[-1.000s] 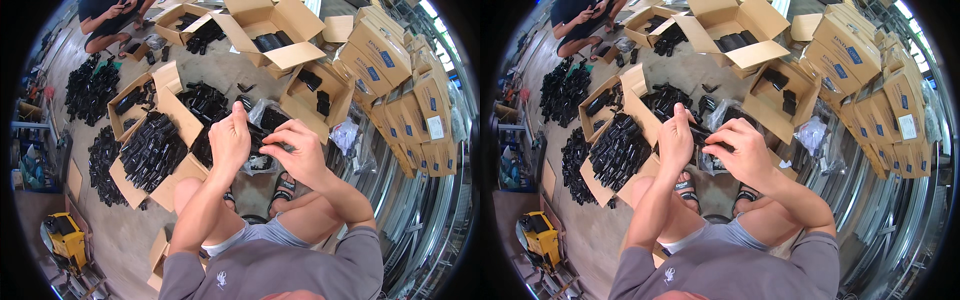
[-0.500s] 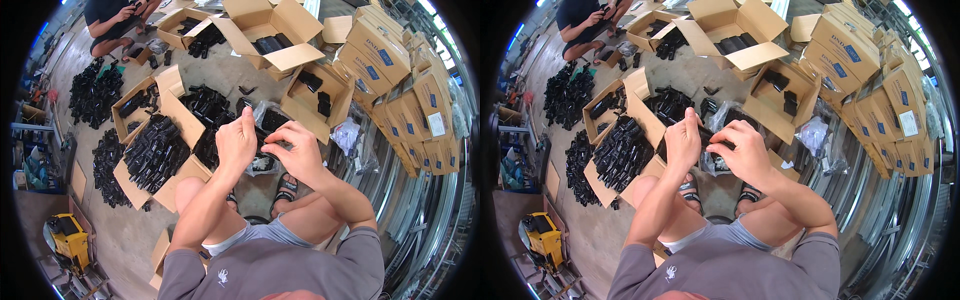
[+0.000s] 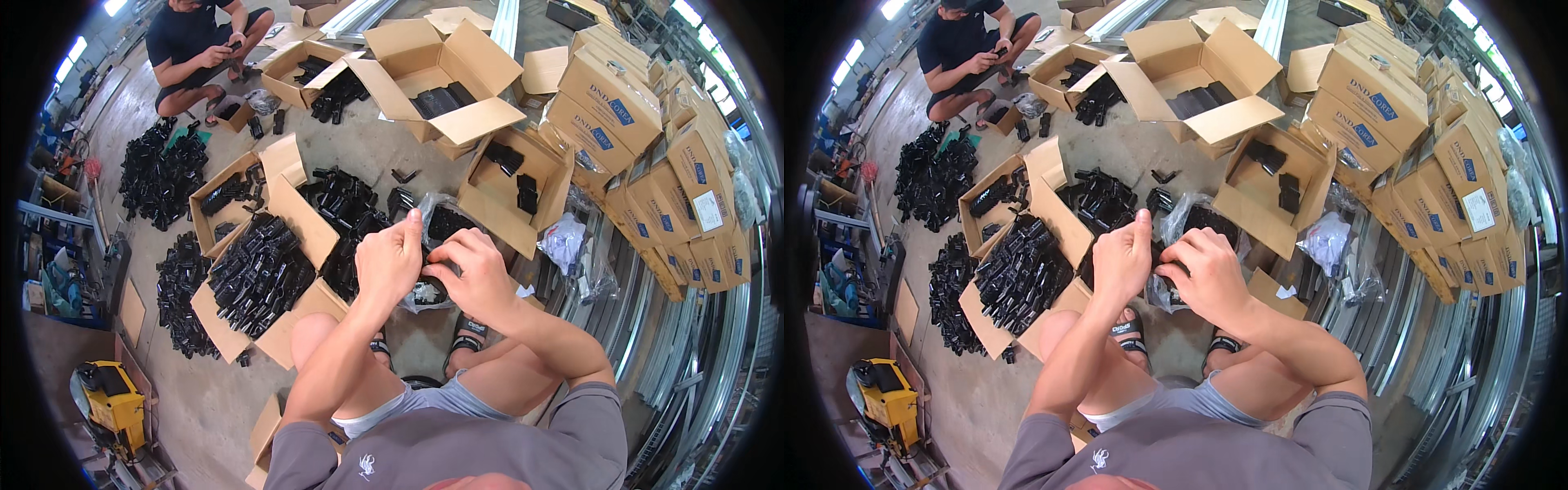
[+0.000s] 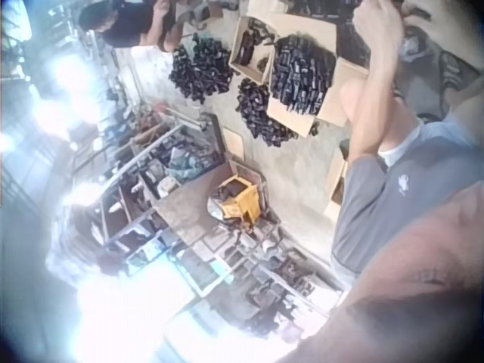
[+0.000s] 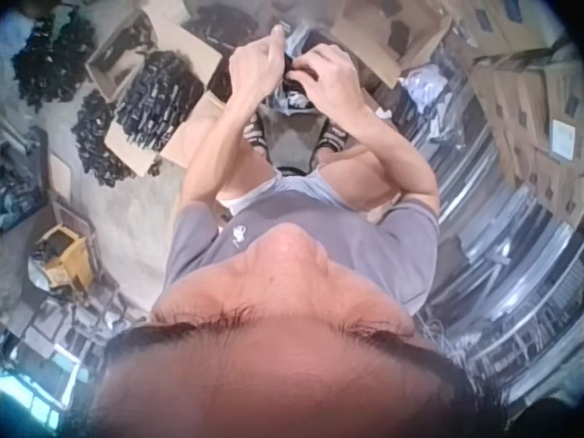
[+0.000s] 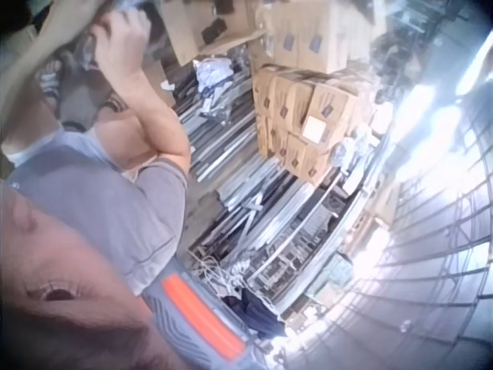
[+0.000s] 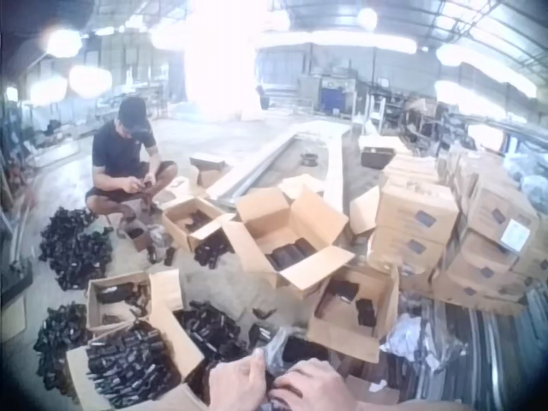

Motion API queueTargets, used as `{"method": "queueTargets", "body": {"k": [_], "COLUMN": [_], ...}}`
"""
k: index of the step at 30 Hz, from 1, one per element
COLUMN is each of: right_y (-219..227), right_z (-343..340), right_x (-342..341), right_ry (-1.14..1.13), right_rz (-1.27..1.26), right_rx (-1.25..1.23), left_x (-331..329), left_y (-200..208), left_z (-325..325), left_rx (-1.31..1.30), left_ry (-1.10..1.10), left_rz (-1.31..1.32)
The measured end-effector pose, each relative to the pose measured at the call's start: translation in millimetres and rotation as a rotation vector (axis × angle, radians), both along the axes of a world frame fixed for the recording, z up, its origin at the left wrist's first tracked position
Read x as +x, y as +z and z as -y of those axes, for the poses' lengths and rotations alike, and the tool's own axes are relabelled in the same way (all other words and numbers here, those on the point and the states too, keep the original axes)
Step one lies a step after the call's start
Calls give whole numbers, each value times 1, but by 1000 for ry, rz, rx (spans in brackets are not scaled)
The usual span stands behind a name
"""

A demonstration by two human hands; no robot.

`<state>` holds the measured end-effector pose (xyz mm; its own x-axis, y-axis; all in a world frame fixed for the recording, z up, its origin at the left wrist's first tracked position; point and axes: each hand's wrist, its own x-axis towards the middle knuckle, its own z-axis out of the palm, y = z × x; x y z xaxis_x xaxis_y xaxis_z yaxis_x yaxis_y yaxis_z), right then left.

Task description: The person picks up and joins black metal components together by hand while sitting on a fabrication floor.

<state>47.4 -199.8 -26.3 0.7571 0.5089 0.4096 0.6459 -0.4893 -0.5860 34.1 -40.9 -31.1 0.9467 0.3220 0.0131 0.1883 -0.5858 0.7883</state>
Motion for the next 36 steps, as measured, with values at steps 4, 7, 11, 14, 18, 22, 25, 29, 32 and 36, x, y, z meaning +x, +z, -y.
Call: {"method": "queueTargets", "body": {"k": [4,7,11,14,18,22,25,29,32,36], "right_y": [-3,-3,-24,-22,-24,-37,-45,-42,-40,-21], "right_z": [1,0,7,9,11,12,9,10,9,14], "right_x": [-2,2,16,18,24,22,18,24,35,35], "right_ry": [27,-54,138,77,106,148,184,96,47,-64], "right_rz": [-113,-373,-791,-852,-676,-843,-890,-771,-805,-1063], "right_rx": [34,161,264,239,199,324,411,427,638,576], "left_x": [-2,-3,-2,-3,-1,1,4,-1,-5,-9], "left_y": [1,3,-2,-3,-8,-8,-18,-22,-24,-26], "left_z": [1,-3,-5,-6,-8,-7,-9,-1,-4,5], "left_rx": [-11,-22,-61,-77,-104,-377,-662,-297,-238,-413], "left_ry": [-47,-82,-139,-165,-197,-218,-287,-237,-437,-447], "left_rz": [-55,-66,24,47,81,72,0,141,161,-52]}}
